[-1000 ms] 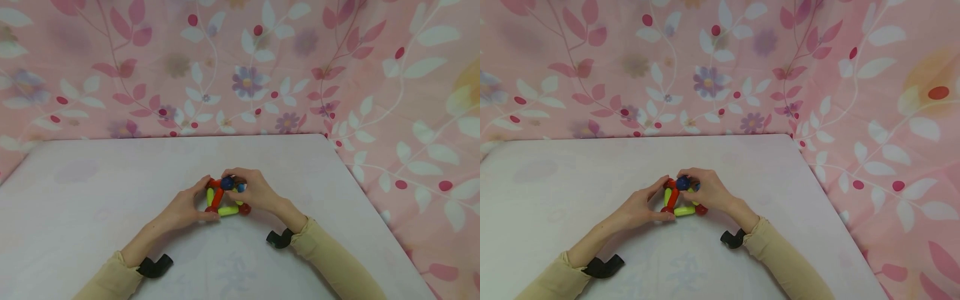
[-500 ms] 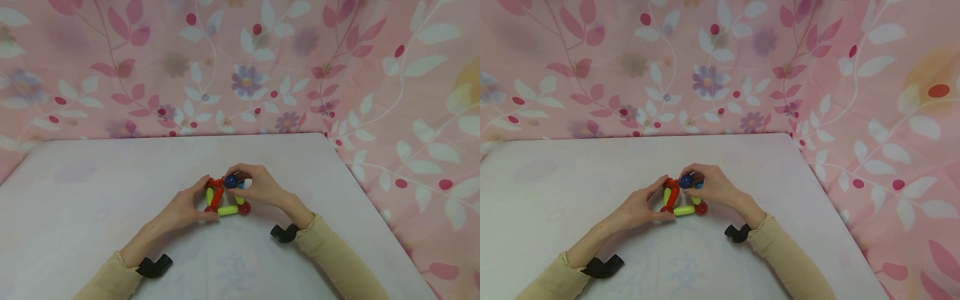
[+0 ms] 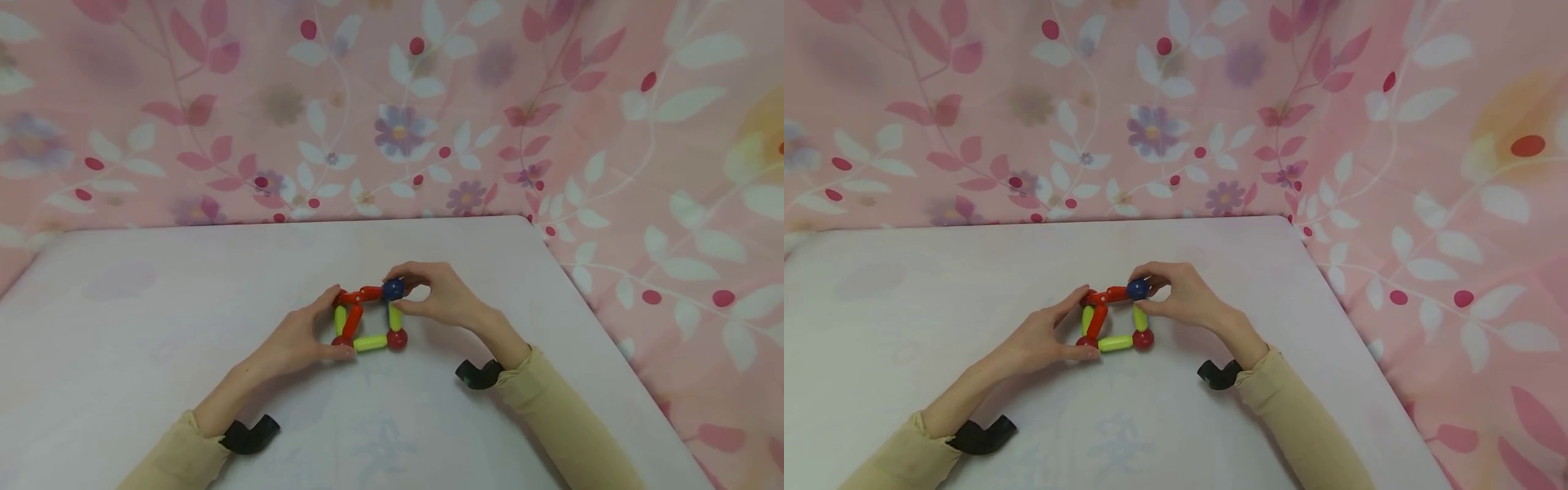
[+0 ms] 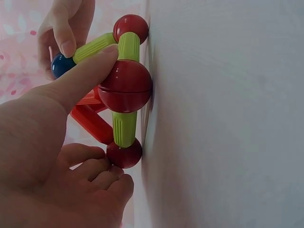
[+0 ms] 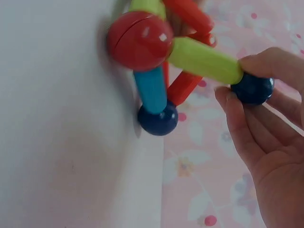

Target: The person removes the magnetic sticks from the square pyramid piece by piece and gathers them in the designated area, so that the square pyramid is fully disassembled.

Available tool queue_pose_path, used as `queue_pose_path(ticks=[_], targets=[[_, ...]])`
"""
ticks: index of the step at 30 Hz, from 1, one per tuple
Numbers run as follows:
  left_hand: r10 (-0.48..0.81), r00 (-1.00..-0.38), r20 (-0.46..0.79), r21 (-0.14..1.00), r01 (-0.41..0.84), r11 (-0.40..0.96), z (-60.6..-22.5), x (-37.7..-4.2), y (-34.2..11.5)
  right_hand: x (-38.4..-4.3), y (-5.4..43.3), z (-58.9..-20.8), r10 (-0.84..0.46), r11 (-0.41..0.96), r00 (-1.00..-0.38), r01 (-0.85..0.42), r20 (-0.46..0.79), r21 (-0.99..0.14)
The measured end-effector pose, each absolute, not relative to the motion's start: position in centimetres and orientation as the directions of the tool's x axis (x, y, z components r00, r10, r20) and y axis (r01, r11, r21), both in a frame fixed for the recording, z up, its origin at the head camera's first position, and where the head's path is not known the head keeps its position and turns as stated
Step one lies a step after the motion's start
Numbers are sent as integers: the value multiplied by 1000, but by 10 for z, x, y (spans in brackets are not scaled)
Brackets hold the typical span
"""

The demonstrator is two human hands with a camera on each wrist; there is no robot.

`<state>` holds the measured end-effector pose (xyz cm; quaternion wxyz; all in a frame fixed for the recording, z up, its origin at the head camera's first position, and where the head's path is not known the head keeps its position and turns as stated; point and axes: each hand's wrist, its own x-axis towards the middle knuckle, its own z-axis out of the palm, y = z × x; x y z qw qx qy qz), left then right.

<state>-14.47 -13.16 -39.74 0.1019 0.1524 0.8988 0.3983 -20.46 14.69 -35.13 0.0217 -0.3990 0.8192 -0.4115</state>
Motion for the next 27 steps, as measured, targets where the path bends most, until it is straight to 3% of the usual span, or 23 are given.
queue_pose_path(ticks=[13,27], targets=[[364,-929,-64,751,196,631,-397,-145,-132,-208,151,-365,-619,328,-727,-583,297,-743],[363,-930,-61,745,199,636,-397,-145,-133,-209,147,-371,-583,296,-707,-644,400,-705]])
